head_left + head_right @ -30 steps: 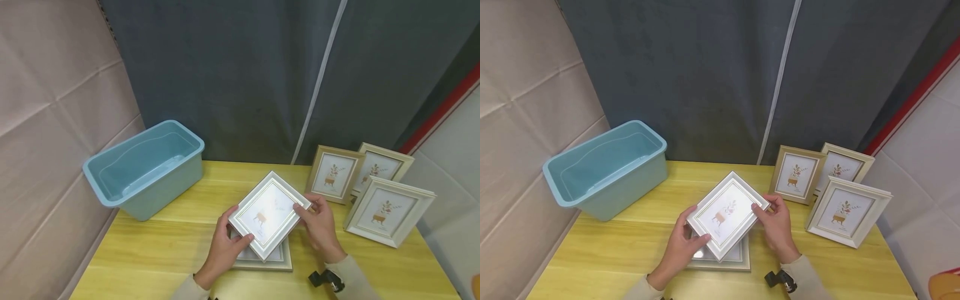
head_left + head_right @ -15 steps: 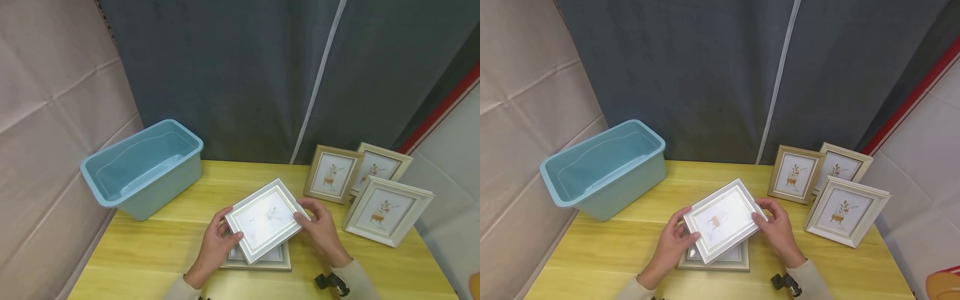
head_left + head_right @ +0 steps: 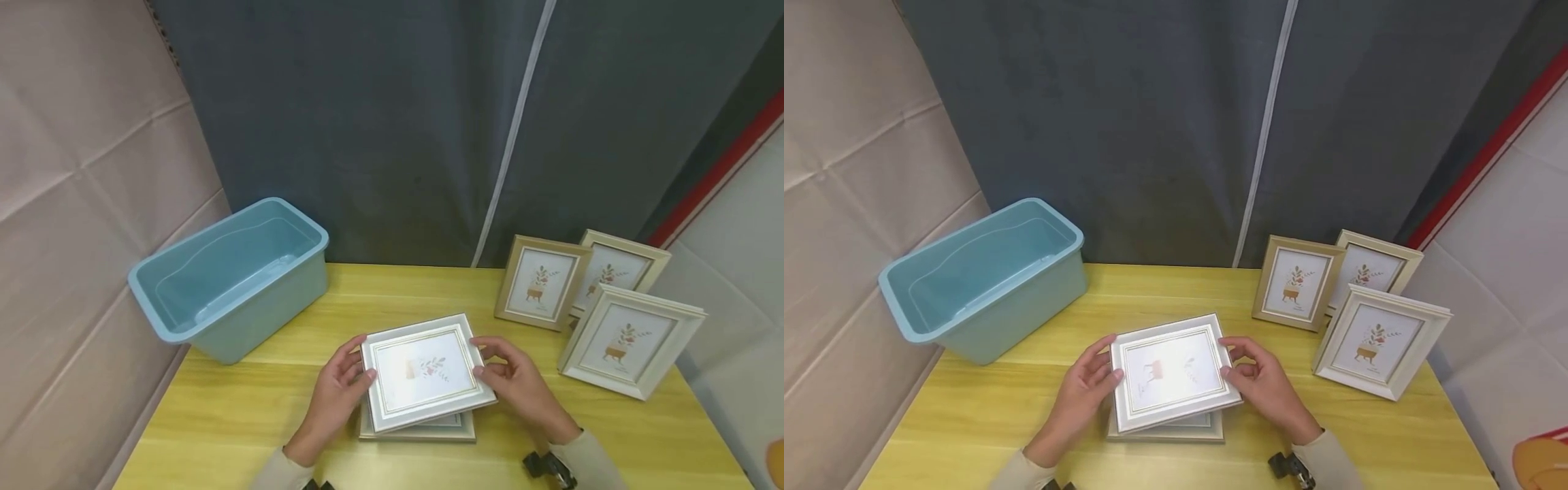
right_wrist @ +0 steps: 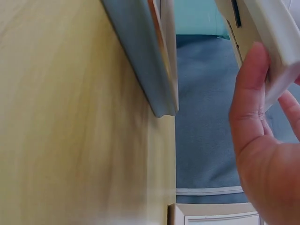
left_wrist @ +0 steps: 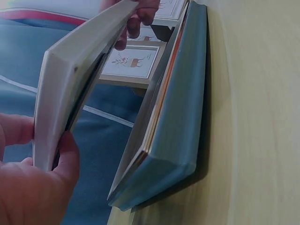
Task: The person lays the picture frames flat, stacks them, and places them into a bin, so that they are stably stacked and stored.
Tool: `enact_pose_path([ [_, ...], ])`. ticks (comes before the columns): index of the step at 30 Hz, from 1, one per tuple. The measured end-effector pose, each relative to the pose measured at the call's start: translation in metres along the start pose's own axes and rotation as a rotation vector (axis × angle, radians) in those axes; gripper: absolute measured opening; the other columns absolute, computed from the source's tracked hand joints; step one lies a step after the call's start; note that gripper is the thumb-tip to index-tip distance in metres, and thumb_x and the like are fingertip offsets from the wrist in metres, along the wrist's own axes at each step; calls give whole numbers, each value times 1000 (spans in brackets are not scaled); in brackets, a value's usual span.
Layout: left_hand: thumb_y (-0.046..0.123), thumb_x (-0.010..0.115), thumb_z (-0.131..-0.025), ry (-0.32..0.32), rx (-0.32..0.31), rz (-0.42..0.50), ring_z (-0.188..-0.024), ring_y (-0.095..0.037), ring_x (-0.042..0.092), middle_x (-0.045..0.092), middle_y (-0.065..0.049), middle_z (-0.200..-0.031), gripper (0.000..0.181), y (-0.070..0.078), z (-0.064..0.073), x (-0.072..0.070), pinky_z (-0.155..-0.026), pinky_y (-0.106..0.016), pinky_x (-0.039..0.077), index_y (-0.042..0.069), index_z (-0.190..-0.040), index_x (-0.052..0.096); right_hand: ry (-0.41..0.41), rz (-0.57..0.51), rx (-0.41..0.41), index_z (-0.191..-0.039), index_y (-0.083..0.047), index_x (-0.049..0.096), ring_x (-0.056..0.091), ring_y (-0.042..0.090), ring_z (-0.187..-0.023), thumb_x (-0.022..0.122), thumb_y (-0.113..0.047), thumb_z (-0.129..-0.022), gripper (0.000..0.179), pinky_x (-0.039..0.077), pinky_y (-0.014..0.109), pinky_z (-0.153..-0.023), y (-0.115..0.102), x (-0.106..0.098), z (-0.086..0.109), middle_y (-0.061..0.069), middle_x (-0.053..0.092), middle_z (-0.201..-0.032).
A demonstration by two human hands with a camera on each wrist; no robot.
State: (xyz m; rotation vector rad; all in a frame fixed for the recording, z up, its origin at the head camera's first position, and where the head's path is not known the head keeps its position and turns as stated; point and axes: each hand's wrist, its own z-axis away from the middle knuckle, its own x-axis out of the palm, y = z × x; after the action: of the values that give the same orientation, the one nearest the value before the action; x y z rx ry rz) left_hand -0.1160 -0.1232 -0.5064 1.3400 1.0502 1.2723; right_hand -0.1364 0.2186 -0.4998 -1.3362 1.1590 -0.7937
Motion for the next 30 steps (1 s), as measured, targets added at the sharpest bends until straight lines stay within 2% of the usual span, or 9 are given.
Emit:
enact_pose_path([
  [4,-5,71,-95,-28,-40,-10,-117,-21,69,60,-28,-141,67,0,-3,-6,-96,-29,62,13,-156,50,-26,-2,26,-148,-1,52,75,17,-76,66,-2,-102,48,65,36,-63,3,1,0,30,55,-120],
  [7,-2,71,-96,-36,-73,-37,-118,-25,69,60,-27,-141,66,-1,-6,-9,-96,-29,61,15,-156,51,-30,15,66,-149,-2,52,73,14,-74,67,-6,-103,49,64,35,-63,6,4,0,31,55,-120],
  [10,2,70,-98,-19,-87,-74,-124,-31,67,61,-25,-141,62,-2,-9,-10,-98,-30,60,17,-155,52,-31,36,110,-148,-3,54,72,13,-72,68,-10,-103,48,63,34,-62,8,7,0,31,56,-118],
  [14,5,71,-99,21,-84,-110,-127,-35,66,60,-23,-142,57,-3,-11,-10,-95,-34,62,16,-152,54,-39,55,142,-145,-4,55,73,16,-70,71,-11,-101,47,64,38,-62,11,10,1,29,59,-113],
  [19,4,73,-98,42,-80,-138,-119,-33,71,61,-22,-141,55,-5,-11,-9,-86,-34,64,13,-150,56,-58,60,165,-145,-3,55,72,17,-66,71,-14,-102,48,65,44,-60,12,11,2,28,60,-111],
  [23,3,73,-98,53,-73,-166,-116,-33,73,65,-22,-138,54,-5,-12,-8,-82,-34,65,12,-149,58,-56,69,177,-145,-5,56,72,19,-66,72,-16,-102,48,65,44,-59,12,11,3,28,62,-112],
  [30,6,75,-97,102,-65,-284,-116,-32,74,71,-21,-132,51,-8,-13,-9,-83,-30,65,12,-145,62,-53,120,172,-145,-7,58,71,20,-64,74,-17,-100,49,65,41,-60,15,13,2,26,66,-114],
])
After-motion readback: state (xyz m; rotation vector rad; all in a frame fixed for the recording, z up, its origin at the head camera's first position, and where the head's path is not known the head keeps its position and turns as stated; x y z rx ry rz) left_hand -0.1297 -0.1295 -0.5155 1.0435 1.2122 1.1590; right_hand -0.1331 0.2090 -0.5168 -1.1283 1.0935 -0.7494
